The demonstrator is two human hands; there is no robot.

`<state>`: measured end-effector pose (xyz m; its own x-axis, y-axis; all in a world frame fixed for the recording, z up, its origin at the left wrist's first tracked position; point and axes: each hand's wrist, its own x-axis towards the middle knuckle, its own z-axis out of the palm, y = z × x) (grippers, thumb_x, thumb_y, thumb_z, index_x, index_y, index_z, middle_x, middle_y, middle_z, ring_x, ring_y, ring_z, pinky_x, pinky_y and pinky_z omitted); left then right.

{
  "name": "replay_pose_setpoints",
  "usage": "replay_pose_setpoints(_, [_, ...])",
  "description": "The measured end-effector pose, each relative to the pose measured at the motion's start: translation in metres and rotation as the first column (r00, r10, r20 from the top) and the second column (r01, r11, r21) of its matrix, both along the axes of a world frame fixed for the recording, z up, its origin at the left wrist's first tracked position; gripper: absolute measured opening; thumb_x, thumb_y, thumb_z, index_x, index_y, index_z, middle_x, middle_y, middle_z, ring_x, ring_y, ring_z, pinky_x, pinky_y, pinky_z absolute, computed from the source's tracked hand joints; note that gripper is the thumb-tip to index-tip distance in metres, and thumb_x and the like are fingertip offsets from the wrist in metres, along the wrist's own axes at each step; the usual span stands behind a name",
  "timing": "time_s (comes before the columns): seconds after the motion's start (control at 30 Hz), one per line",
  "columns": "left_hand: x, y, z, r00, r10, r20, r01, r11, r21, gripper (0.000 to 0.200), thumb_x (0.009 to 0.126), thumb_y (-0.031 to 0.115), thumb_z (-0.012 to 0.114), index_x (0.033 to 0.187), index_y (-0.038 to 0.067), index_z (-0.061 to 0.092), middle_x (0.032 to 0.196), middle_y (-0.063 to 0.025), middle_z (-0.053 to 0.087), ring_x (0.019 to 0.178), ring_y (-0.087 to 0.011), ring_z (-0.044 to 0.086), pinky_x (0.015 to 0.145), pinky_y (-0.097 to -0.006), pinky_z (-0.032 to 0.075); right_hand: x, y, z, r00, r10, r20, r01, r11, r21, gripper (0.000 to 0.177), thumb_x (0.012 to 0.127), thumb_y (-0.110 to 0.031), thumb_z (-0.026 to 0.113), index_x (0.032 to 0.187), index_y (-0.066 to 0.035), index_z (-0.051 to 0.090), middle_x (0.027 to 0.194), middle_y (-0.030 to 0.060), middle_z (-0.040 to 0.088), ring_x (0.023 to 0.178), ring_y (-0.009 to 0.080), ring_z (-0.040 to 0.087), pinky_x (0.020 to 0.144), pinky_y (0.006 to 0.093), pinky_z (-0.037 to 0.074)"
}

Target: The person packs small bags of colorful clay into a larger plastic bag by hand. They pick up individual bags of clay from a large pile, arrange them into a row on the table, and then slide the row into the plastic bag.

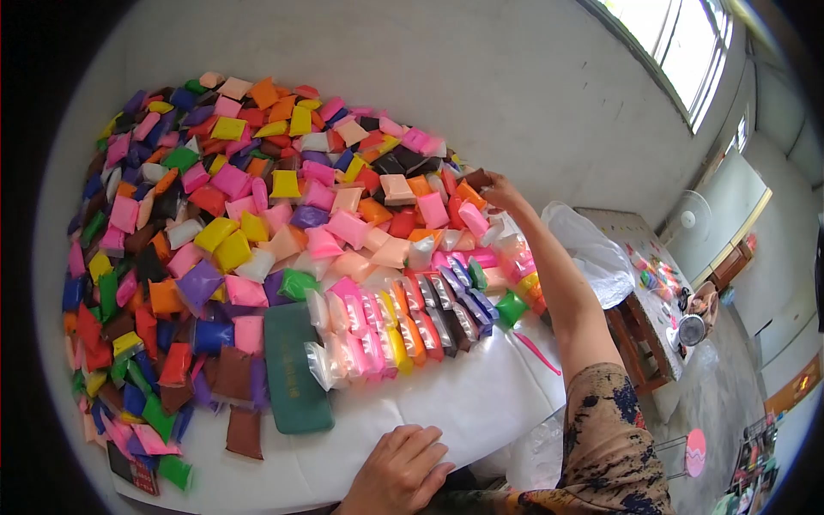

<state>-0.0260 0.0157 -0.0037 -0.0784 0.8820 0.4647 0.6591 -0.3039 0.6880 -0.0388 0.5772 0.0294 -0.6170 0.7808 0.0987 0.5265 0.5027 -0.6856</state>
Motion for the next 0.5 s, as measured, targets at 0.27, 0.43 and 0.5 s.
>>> replay_pose_setpoints(0.27, [-0.001,0.001,-0.001,0.998,0.006,-0.057,-0.010,0.998,-0.069,0.025,0.082,0.012,0.074,0.102,-0.001,0.067,0.114,-0.0141,0.064,0.107,-0.0316,0.057,0.093,-0.0394,0.047,-0.063,-0.081,0.042,0.971,0.192,-0.142,-0.094,0.854,0.512,0.040,0.075,-0.013,0.068,0.115,-0.008,0.068,0.105,0.0078,0.073,0.094,0.0202,0.068,0.085,0.0342,0.052])
replay_pose_setpoints(0.43, [0.001,0.003,-0.001,1.000,0.021,-0.021,-0.022,0.997,-0.072,0.023,0.081,0.011,0.074,0.100,-0.001,0.068,0.112,-0.0153,0.065,0.105,-0.0320,0.058,0.092,-0.0399,0.048,-0.158,-0.145,0.054,0.968,0.179,-0.174,-0.068,0.860,0.506,0.043,0.074,-0.020,0.069,0.114,-0.004,0.065,0.108,0.0196,0.069,0.103,0.0371,0.065,0.089,0.0428,0.052])
replay_pose_setpoints(0.5, [0.001,0.002,-0.001,1.000,0.024,-0.002,-0.025,0.998,-0.063,0.023,0.081,0.010,0.074,0.100,-0.002,0.068,0.112,-0.0161,0.066,0.104,-0.0325,0.059,0.092,-0.0401,0.049,-0.180,-0.187,0.059,0.955,0.263,-0.141,-0.128,0.787,0.604,0.049,0.072,-0.020,0.075,0.118,-0.005,0.064,0.116,0.0155,0.067,0.110,0.0337,0.063,0.093,0.0408,0.050])
